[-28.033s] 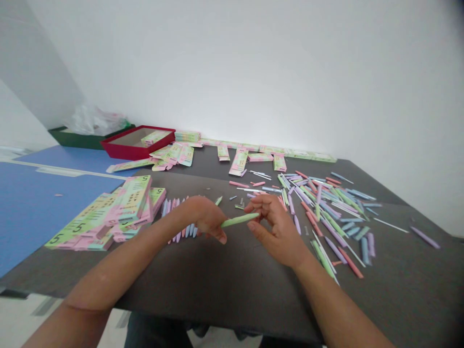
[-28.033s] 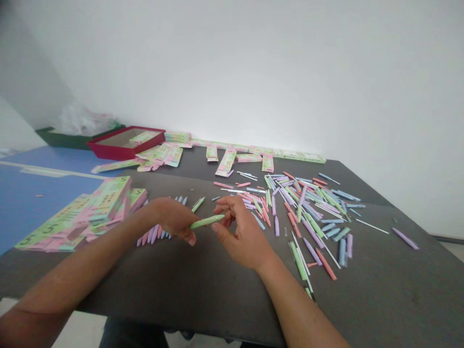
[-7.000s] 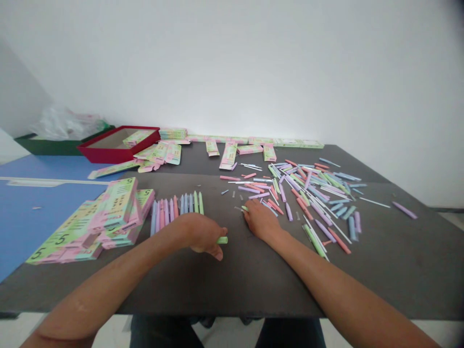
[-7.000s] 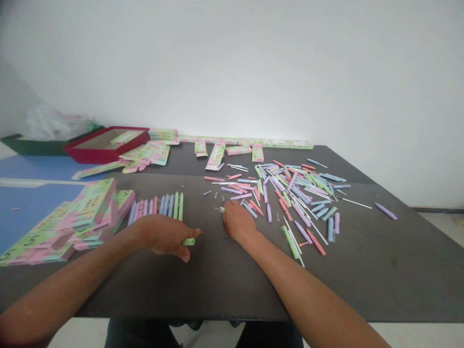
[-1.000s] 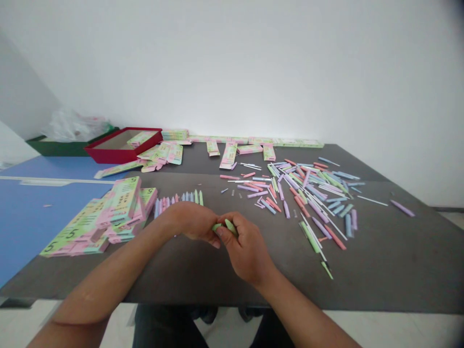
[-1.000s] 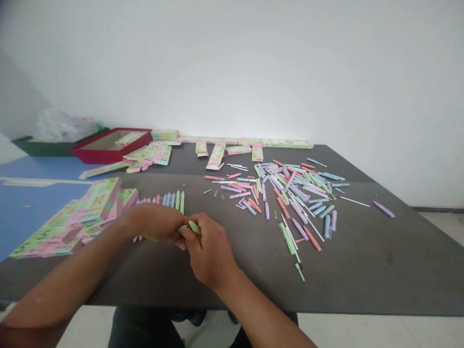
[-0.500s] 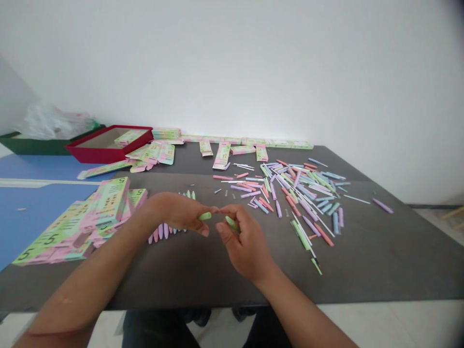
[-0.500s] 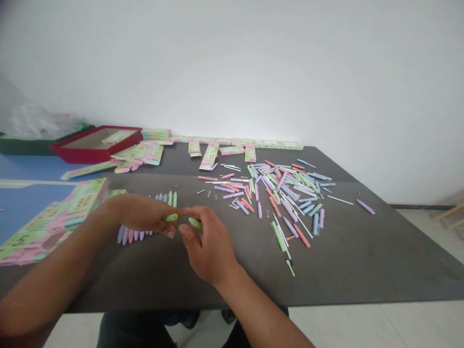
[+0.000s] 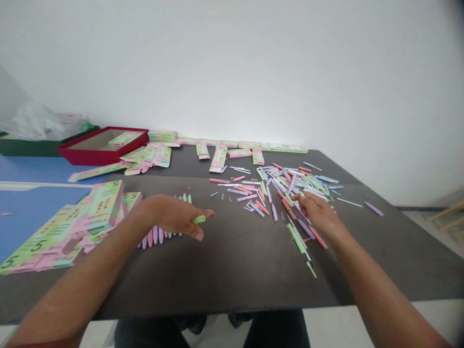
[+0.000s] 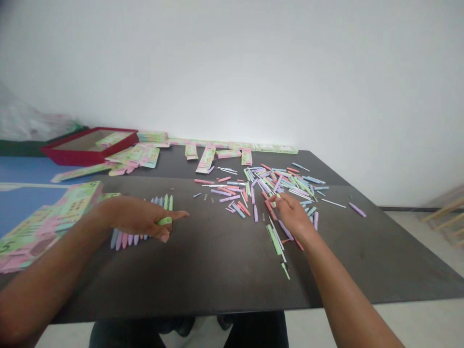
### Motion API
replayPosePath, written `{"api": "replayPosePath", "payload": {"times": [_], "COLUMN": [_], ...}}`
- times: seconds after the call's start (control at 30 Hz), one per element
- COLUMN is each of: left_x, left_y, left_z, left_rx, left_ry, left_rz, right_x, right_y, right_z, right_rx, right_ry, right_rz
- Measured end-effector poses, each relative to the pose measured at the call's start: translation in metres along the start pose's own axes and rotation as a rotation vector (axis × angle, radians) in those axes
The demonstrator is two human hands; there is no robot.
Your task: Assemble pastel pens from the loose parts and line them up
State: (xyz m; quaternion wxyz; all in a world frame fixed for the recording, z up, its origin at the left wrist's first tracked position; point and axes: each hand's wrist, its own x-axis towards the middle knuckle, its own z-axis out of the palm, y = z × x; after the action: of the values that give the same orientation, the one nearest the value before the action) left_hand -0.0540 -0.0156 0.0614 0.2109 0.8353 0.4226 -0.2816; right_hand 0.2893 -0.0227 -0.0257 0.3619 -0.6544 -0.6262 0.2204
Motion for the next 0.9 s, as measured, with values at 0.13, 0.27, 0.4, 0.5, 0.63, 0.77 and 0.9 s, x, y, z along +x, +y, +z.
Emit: {"api": "replayPosePath", "payload": {"times": [0.13, 0.27, 0.4, 0.5, 0.63, 0.77, 0.9], "left_x": [0.001, 0.000, -0.003, -0.003, -0.001, 0.001, 0.000], "left_y": [-0.001, -0.005, -0.008, -0.007, -0.006, -0.006, -0.007], "left_z": [0.000, 0.000, 0.000, -0.001, 0.000, 0.000, 0.001], "left_rx": [-0.006, -0.012, -0.012, -0.007, 0.008, -0.004, -0.003], "left_ry": [0.004, -0.004, -0.010, -0.003, 0.010, 0.032, 0.041], "left_rz": [0.002, 0.005, -0.005, -0.010, -0.005, 0.001, -0.009], "right_x": [0.000, 0.010, 0.029, 0.043, 0.058, 0.071, 0.080], "right_y": [-0.010, -0.016, -0.009, -0.002, -0.003, -0.013, -0.018], "right_z": [0.023, 0.032, 0.030, 0.031, 0.045, 0.071, 0.087], "right_rx": [0.252, -0.025, -0.301, -0.542, -0.732, -0.759, -0.804], "right_ry": [-0.137, -0.018, 0.056, -0.041, -0.254, -0.321, -0.357], "right_rz": [-0.061, -0.142, -0.044, 0.036, 0.035, 0.025, 0.039]}}
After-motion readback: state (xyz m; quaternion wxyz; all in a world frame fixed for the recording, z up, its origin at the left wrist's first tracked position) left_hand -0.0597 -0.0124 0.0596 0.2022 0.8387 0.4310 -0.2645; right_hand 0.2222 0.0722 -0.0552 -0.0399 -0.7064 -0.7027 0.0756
